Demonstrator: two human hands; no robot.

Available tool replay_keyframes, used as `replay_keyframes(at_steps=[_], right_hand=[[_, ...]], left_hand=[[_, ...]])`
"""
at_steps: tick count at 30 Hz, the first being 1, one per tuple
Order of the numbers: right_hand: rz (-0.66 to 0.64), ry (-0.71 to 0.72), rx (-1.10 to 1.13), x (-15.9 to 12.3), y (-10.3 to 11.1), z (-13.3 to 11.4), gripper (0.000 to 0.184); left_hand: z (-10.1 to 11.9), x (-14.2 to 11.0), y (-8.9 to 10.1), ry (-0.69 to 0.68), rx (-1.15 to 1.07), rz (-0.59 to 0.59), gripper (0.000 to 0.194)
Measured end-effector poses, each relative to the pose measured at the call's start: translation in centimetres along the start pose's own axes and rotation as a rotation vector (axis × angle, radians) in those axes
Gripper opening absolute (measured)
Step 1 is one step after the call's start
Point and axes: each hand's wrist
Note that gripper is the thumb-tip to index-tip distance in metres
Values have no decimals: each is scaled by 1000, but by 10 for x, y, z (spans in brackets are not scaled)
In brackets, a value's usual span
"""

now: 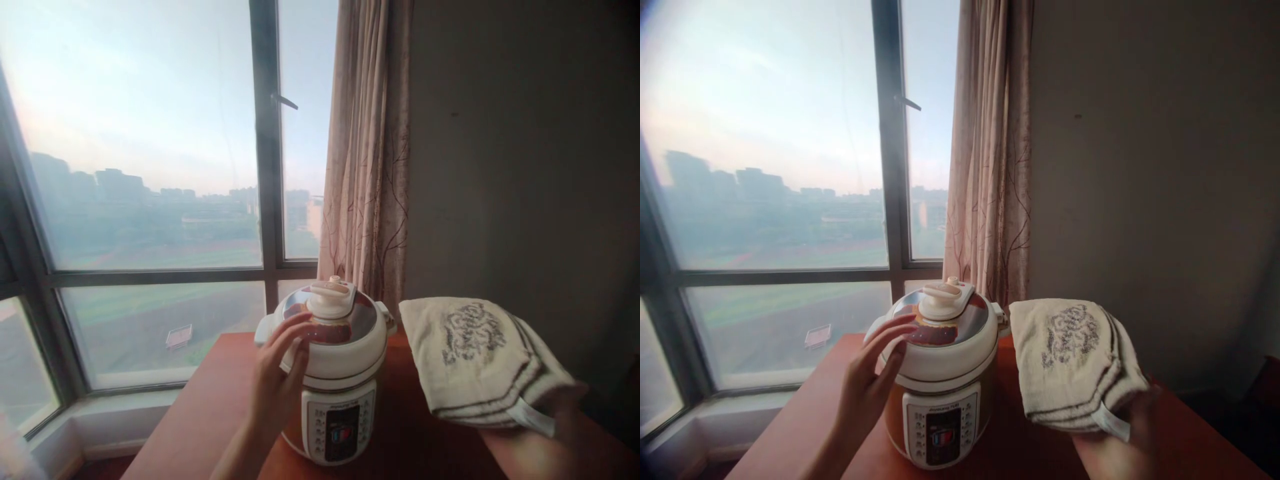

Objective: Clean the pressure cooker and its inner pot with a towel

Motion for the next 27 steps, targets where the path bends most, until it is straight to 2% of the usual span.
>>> replay_keyframes(at_steps=[2, 4, 6, 8, 10, 13, 18, 22, 27], right_hand=[[-18, -75, 32, 6, -12, 6, 69], [-192, -59, -46, 6, -39, 14, 70], [-437, 116, -268, 0, -73, 23, 69], [-460, 431, -567, -7, -104, 32, 75], [-430, 669, -809, -13, -121, 38, 80], [-442, 807, -964, -18, -120, 41, 89], [-540, 894, -1043, -27, -101, 40, 113], [-532, 925, -1094, -32, -102, 42, 105], [-535, 968, -1011, -14, -99, 45, 76]], left_hand=[[-29, 6, 23, 42, 102, 76, 26], [-58, 9, 40, 100, 175, 153, 32], [-83, 10, 47, 204, 175, 179, 42], [-100, 8, 46, 331, 115, 175, 51], [-108, 5, 41, 430, 31, 146, 55], [-112, 0, 30, 496, -108, 134, 51], [-121, -5, 11, 534, -285, 335, 47], [-125, -6, 3, 529, -284, 405, 44], [-127, -6, 5, 471, -234, 395, 42]])
Point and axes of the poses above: each hand's wrist, its own x-axis towards the middle knuckle, its own y-axis out of the back of the hand, z = x × y, and after that the axes turned 4 degrees about -x, right-handed
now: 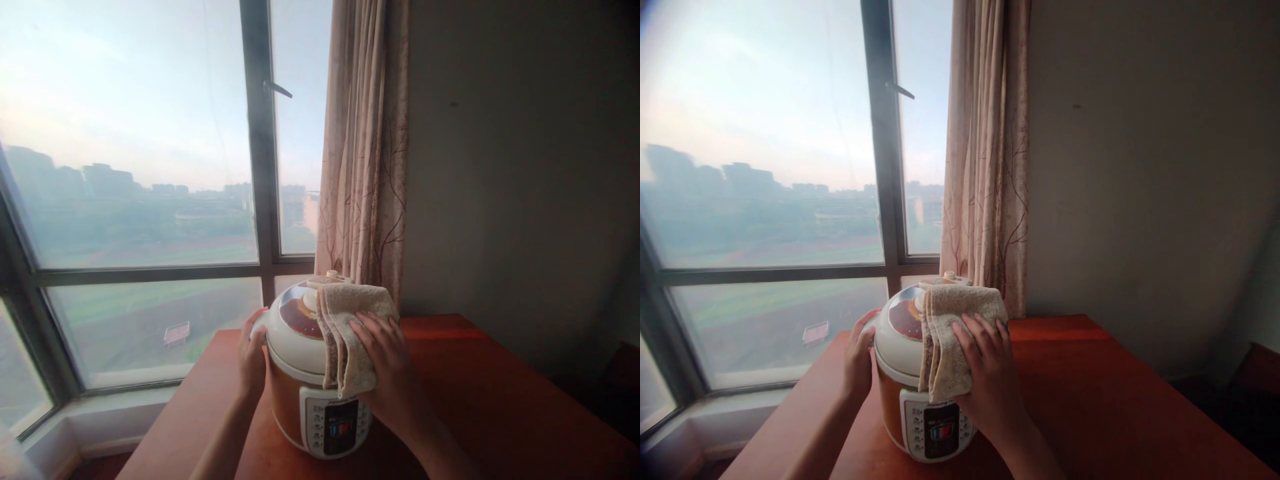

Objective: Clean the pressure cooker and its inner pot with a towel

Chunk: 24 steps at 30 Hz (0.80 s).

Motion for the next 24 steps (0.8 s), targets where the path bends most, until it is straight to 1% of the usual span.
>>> replay_keyframes(at_steps=[2, 4, 6, 8, 12, 15, 17, 20, 22, 24], right_hand=[[21, 1, 74, 3, -1, 13, 67], [63, -53, 168, 7, -5, 28, 58], [116, -174, 259, 12, -10, 40, 50], [140, -321, 340, 21, -14, 51, 45], [115, -577, 566, 45, -16, 68, 33], [133, -736, 713, 60, -17, 82, 27], [153, -816, 781, 65, -18, 93, 28], [187, -957, 954, 64, -17, 108, 35], [201, -1025, 1080, 59, -13, 118, 40], [214, -1063, 1172, 49, -7, 128, 46]], left_hand=[[0, 1, 2, 1, 3, -26, 43], [0, 0, 3, 23, -15, -43, 44], [2, -1, 3, 49, -36, -41, 44], [5, -2, 2, 58, -33, -38, 43], [8, -3, 1, 42, -17, -47, 43], [6, -3, 1, 23, -25, -48, 42], [5, -2, 1, 19, -30, -44, 42], [5, -2, 1, 18, -22, -35, 41], [5, -2, 1, 8, -11, -39, 41], [6, -2, 1, -3, -5, -45, 40]])
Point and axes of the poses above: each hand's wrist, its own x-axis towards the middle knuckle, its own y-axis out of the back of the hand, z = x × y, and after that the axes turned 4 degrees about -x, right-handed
